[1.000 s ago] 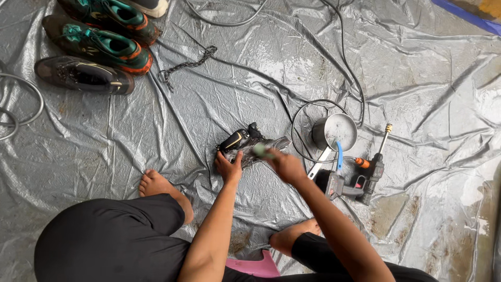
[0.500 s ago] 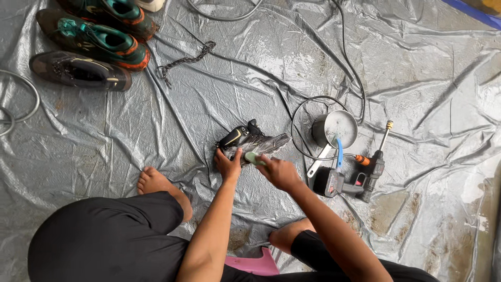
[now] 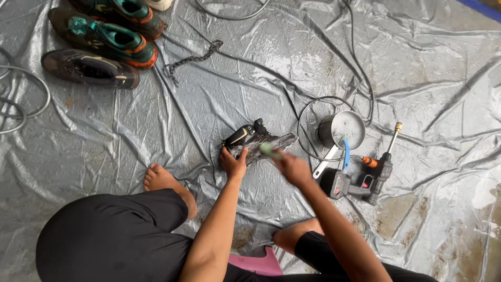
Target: The person scrubs a black shoe with a green brush and soapy water. They repeatedly dip the brush into a metal pot containing soapy water and continue scrubbing the shoe's surface.
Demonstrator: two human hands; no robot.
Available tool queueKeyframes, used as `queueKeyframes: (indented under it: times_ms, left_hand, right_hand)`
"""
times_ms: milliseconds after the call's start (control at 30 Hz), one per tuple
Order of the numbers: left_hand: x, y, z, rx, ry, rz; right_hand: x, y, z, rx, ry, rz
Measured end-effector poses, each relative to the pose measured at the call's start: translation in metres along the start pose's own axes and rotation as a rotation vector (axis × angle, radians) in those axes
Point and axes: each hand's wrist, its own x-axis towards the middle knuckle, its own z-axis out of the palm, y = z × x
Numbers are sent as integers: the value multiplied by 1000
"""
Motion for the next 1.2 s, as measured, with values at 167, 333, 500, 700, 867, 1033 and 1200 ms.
queueKeyframes:
  times_ms: [167,333,500,700,867,1033,1200]
  left_hand:
    - [-5,14,-7,-14,-16,6]
    - [-10,18,-16,8,-12,3]
    - [-8,16,-11,-26,-37,-7]
    - [-4,9,-6,9,-34,0]
    - [1,11,-6,1,-39,12]
    - [-1,12,-8,-23,-32,21]
    - [-6,16,-13,-11,-21,7]
  right_hand:
    - [36,40,-8,75,89,323]
    - [5,-12,17,28,40,109]
    - [13,57,33,102,192,205]
    - [28,11,-11,105,41,233]
    - [15,-3,9,20,-43,109]
    - [44,58,-17,13,12,451]
    - [7,-14,7,111,52,-50]
